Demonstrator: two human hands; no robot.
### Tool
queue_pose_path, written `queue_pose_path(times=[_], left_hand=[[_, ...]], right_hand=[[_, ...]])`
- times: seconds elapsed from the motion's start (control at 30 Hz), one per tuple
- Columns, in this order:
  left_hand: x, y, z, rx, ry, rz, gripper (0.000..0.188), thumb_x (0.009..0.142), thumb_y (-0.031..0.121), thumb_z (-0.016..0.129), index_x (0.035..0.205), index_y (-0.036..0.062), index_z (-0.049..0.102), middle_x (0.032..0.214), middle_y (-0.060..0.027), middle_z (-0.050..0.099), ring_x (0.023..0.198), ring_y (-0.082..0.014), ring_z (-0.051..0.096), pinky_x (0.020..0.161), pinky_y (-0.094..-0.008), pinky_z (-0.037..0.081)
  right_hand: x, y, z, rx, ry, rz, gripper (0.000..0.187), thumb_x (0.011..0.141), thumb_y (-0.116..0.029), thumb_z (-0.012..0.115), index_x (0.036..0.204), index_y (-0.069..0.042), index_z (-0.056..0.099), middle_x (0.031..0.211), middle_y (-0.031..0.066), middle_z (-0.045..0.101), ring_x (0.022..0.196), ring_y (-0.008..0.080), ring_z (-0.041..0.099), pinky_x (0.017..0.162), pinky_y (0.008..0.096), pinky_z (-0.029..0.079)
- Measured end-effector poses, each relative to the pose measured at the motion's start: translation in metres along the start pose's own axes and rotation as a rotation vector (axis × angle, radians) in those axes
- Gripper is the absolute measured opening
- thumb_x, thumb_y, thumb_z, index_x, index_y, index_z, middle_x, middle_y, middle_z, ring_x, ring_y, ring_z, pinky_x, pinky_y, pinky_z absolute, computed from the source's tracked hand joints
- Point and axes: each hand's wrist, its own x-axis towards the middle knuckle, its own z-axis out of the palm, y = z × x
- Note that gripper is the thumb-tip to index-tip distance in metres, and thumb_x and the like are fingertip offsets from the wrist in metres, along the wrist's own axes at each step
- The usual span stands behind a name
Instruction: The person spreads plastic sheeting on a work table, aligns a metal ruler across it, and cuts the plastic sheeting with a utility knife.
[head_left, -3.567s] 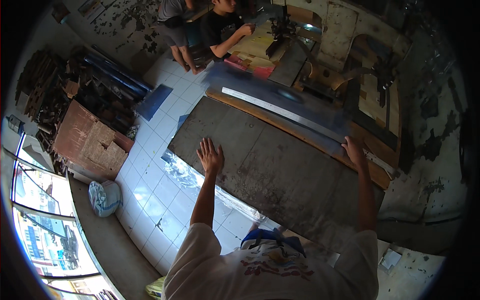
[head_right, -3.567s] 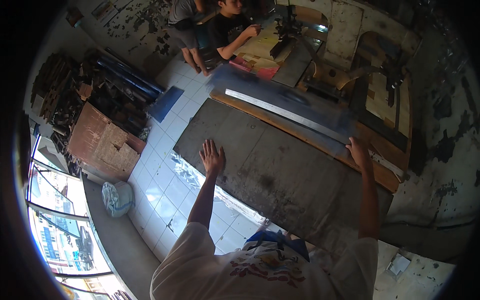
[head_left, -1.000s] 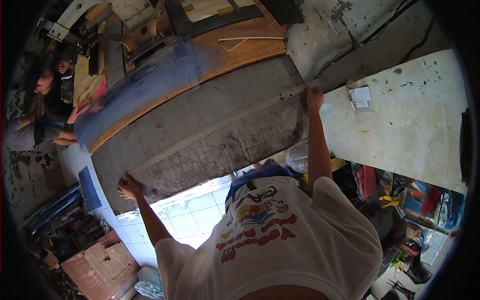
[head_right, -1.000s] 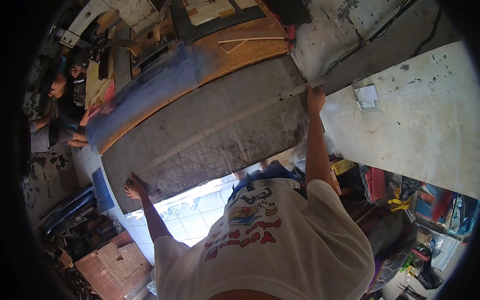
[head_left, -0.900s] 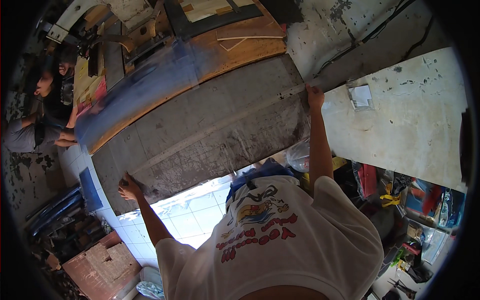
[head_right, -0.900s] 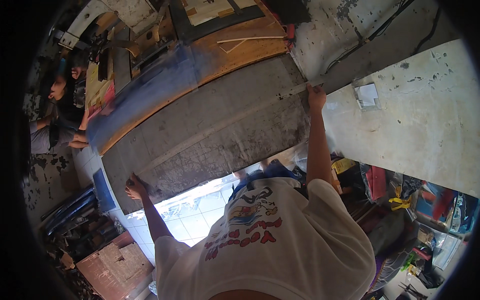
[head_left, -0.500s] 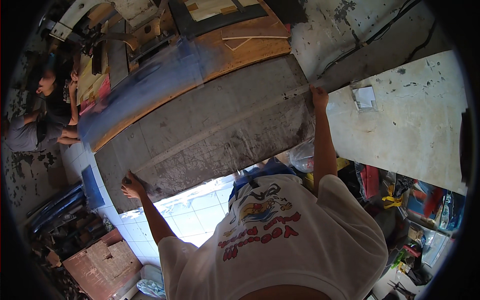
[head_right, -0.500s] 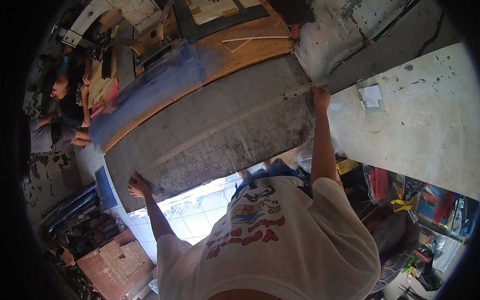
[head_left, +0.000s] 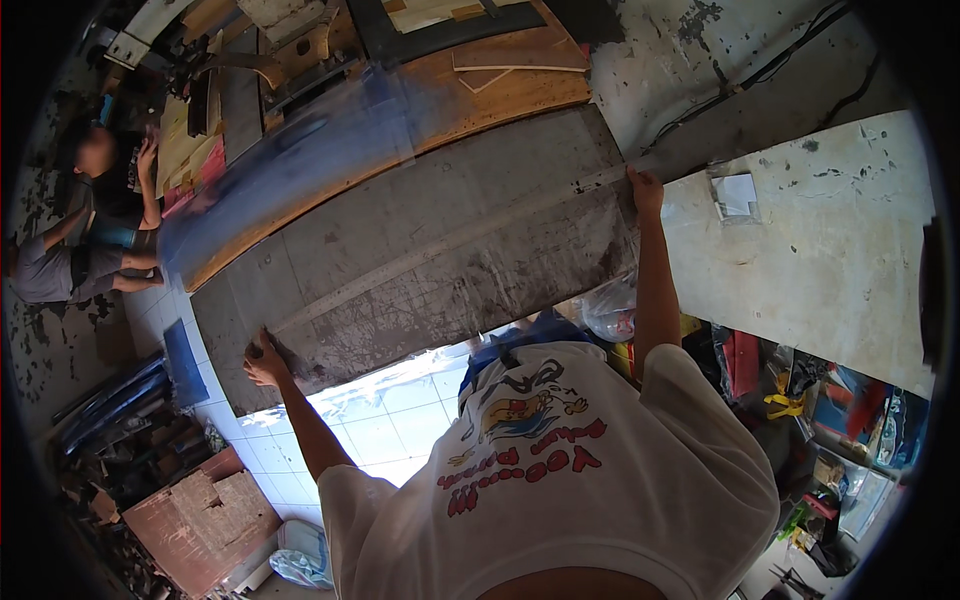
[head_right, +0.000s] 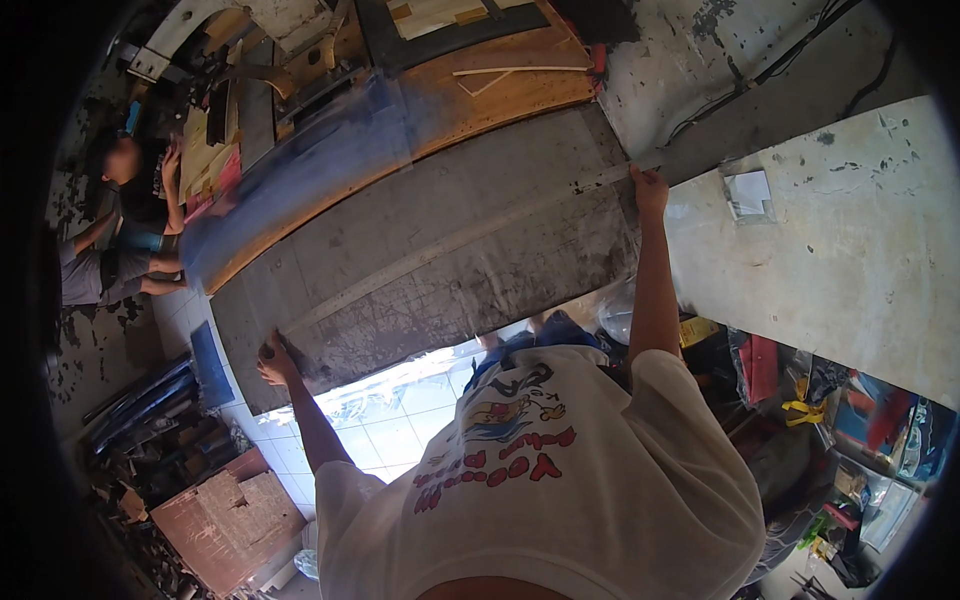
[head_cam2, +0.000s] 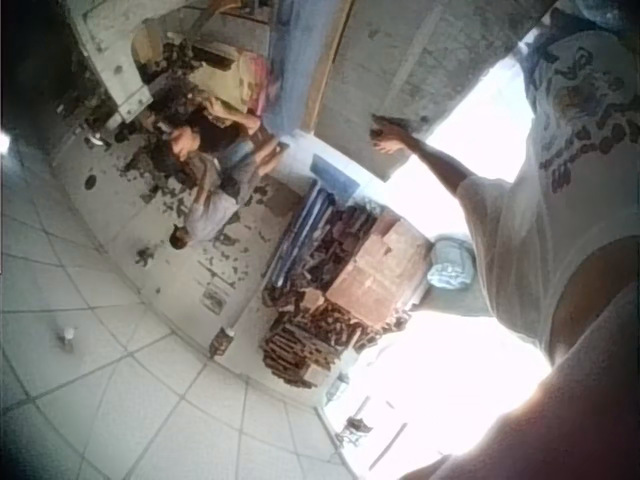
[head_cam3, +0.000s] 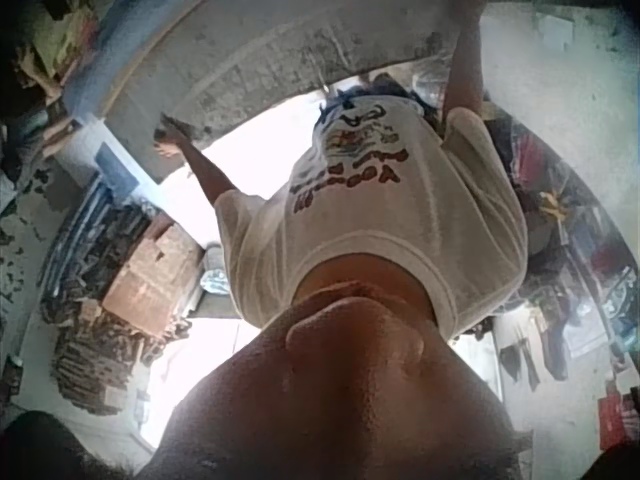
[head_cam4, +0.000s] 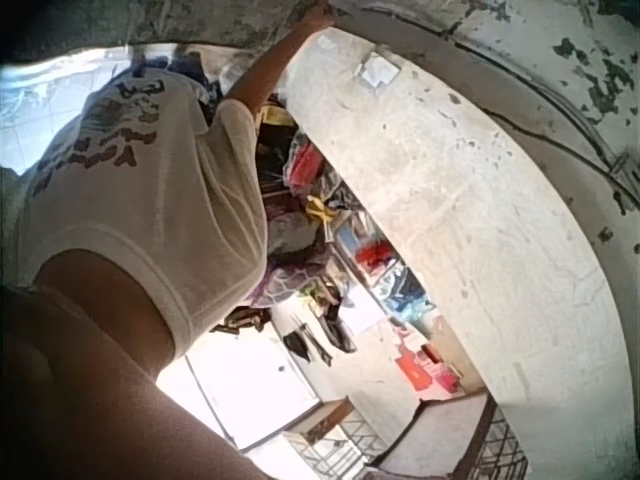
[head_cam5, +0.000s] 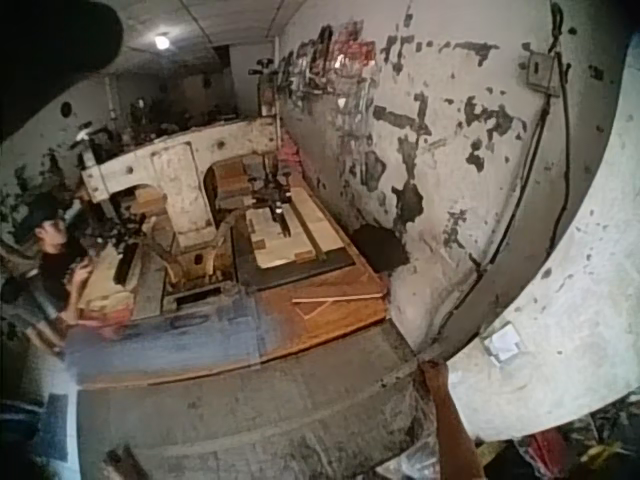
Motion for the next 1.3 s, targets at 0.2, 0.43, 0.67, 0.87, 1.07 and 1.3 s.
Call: queue_pose_path(times=[0.2,0.43,0.67,0.87,1.07,1.3], left_hand=[[0.002,0.001,-0.002,-0.017,-0.066,-0.024,0.068,0.063,0.068,0.068,0.106,0.0149,0.067,0.107,-0.0085,0.057,0.106,-0.0298,0.048,0.092,-0.0505,0.033],[0.008,-0.003,-0.001,-0.036,-0.132,-0.023,0.071,0.062,0.071,0.067,0.107,0.0161,0.066,0.109,-0.0091,0.056,0.107,-0.0311,0.049,0.091,-0.0525,0.034],[0.011,-0.002,0.002,0.0,-0.173,-0.09,0.071,0.064,0.07,0.066,0.113,0.0189,0.063,0.118,-0.0088,0.052,0.114,-0.0332,0.042,0.092,-0.057,0.03],[0.008,-0.001,0.006,0.026,-0.173,-0.108,0.072,0.065,0.073,0.062,0.116,0.0235,0.061,0.123,-0.0086,0.051,0.118,-0.0335,0.04,0.095,-0.0576,0.028],[0.004,-0.008,0.01,0.024,-0.099,-0.096,0.071,0.066,0.074,0.06,0.116,0.0239,0.061,0.123,-0.0088,0.05,0.117,-0.0337,0.04,0.094,-0.0577,0.028],[0.0,-0.001,0.008,0.019,-0.068,-0.078,0.068,0.067,0.072,0.06,0.112,0.0212,0.062,0.118,-0.0101,0.051,0.114,-0.0323,0.041,0.091,-0.0548,0.029]], right_hand=[[0.004,0.003,-0.004,-0.034,-0.065,-0.018,0.048,0.074,-0.043,0.075,0.087,0.002,0.066,0.076,0.0052,0.064,0.071,0.013,0.056,0.068,0.0297,0.044],[0.006,0.006,-0.006,-0.037,-0.1,-0.027,0.046,0.075,-0.043,0.074,0.084,0.001,0.066,0.074,0.0044,0.064,0.07,0.0118,0.055,0.066,0.03,0.043],[0.003,0.006,-0.006,-0.007,-0.123,0.007,0.047,0.075,-0.045,0.072,0.087,0.0,0.066,0.08,0.007,0.065,0.076,0.0152,0.058,0.072,0.0303,0.045],[-0.031,-0.004,0.002,-0.348,0.084,-0.185,0.072,0.073,-0.061,0.064,0.116,-0.003,0.056,0.105,0.0166,0.063,0.099,0.0305,0.06,0.086,0.0401,0.046],[-0.072,-0.025,-0.02,-0.527,-0.075,-0.099,0.085,0.07,-0.068,0.062,0.126,-0.005,0.049,0.114,0.0185,0.06,0.109,0.034,0.056,0.09,0.0435,0.044],[-0.097,0.002,-0.058,-0.564,-0.085,-0.069,0.082,0.069,-0.065,0.065,0.125,-0.006,0.05,0.112,0.0195,0.06,0.107,0.0342,0.056,0.09,0.0437,0.044]])
